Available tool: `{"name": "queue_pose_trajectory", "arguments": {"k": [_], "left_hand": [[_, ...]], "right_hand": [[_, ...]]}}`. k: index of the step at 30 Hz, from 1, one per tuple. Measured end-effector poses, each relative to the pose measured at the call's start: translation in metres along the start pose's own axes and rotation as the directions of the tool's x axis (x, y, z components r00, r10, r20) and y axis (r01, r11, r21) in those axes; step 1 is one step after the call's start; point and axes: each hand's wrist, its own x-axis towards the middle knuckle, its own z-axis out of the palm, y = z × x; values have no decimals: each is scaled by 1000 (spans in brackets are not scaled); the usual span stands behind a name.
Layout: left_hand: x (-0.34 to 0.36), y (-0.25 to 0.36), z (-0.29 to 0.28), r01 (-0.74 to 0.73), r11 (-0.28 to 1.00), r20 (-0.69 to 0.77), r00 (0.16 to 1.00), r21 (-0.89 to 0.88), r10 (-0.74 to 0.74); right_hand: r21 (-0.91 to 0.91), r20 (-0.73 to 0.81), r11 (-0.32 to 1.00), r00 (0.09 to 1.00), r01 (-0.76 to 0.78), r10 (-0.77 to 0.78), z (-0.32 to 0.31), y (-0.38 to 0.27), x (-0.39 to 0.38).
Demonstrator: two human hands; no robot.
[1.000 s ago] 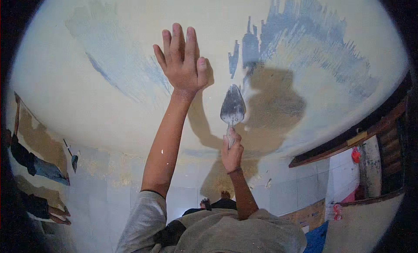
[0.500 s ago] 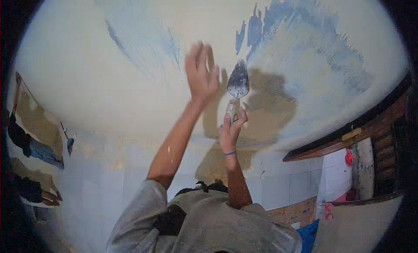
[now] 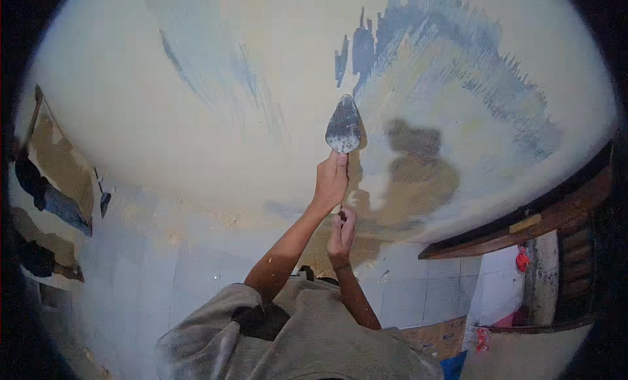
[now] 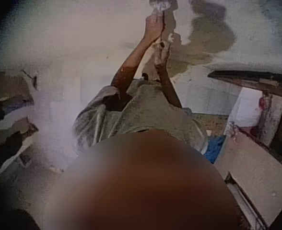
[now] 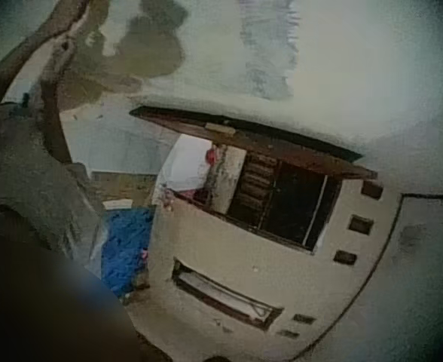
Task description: Applying or smoothing plaster on a ceiling using a trowel.
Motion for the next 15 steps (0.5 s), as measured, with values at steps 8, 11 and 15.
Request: {"name": "queue_pose_trajectory", "arguments": {"k": [8,11,15], "left_hand": [[9,1,14,66,998,-102,993,3,-65],[12,1,12,103,995,-127,987,1,-102],[11,-13,14,78,995,-75,994,-59,-82]], "right_hand": [[80,-148,981,976,175,-162,-23,-43,94],[-527,-173,706,753,473,-635,-40,-93,175],[-765,-41,373,539,524,-841,-60,-143,279]]}}
